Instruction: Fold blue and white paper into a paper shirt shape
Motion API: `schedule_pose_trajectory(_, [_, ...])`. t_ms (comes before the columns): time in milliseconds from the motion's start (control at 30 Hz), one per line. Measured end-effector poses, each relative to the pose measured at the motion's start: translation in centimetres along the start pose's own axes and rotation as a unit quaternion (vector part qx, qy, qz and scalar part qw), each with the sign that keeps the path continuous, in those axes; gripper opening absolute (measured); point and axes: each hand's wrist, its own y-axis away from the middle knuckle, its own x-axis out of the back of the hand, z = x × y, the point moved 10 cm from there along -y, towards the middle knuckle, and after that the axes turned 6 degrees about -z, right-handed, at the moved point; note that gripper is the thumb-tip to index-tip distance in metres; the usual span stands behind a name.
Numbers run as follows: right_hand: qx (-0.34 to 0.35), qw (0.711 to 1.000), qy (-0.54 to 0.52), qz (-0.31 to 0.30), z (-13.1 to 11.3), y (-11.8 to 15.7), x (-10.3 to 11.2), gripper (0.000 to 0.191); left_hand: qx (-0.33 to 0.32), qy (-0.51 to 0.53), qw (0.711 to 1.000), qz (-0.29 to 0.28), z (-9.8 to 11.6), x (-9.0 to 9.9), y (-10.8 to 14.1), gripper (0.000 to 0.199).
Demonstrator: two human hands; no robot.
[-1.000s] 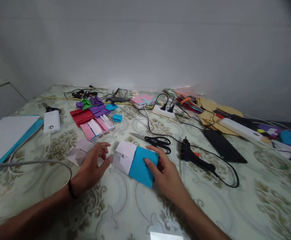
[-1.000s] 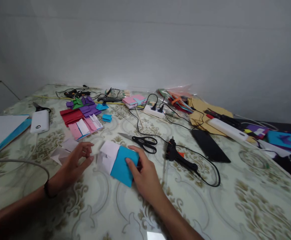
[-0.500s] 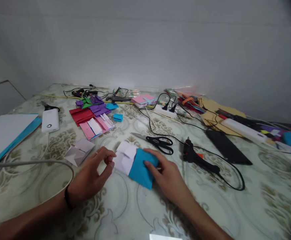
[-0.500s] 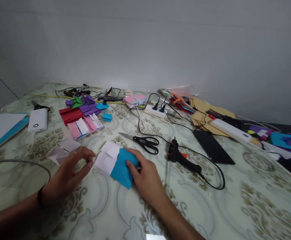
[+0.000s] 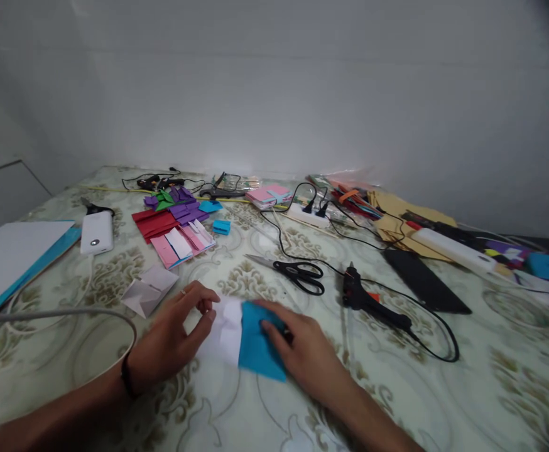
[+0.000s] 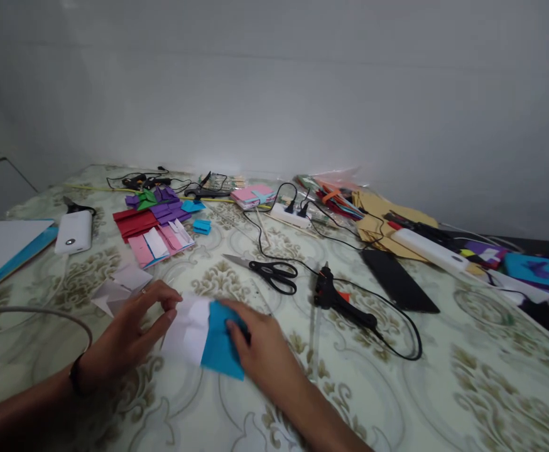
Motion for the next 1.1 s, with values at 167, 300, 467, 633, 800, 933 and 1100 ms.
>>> schedule_pose_trajectory(167, [0.025, 0.989, -0.015, -0.143, -1.5, 0.7, -2.5, 0.036, -0.002, 0.013, 1.000, -0.018, -0.2, -0.7, -0.1, 0.015])
schedule_pose_trajectory(300, [-0.005, 0.995, -0.017, -0.096, -0.9, 0.5, -1.7, 0.035, -0.006, 0.027, 0.999, -0.031, -0.2, -1.0, -0.1, 0.015])
schedule_pose_trajectory(467, [-0.003, 0.999, -0.045, 0.007, 0.3, -0.1, 0.4, 0.031, -0.007, 0.031, 0.999, -0.034, -0.2, -1.0, -0.2, 0.015])
schedule_pose_trajectory(633, [0.015, 1.000, -0.013, 0.015, 0.0, 0.0, 0.2, 0.027, -0.004, 0.037, 0.999, -0.037, -0.2, -1.1, -0.2, 0.014])
schedule_pose_trajectory(800, [-0.005, 0.999, -0.011, -0.030, 0.0, 0.1, -0.7, 0.029, 0.000, 0.034, 0.999, -0.035, -0.1, -0.9, -0.2, 0.013])
schedule_pose_trajectory(933, [-0.006, 0.998, -0.017, -0.060, 0.3, -0.3, -1.0, 0.029, -0.001, 0.029, 0.999, -0.033, 0.0, -0.9, -0.2, 0.013])
schedule_pose_trajectory(1100, [-0.005, 0.994, -0.030, -0.101, -0.2, 0.3, -1.6, 0.028, -0.002, 0.027, 0.999, -0.031, -0.1, -0.9, -0.2, 0.013])
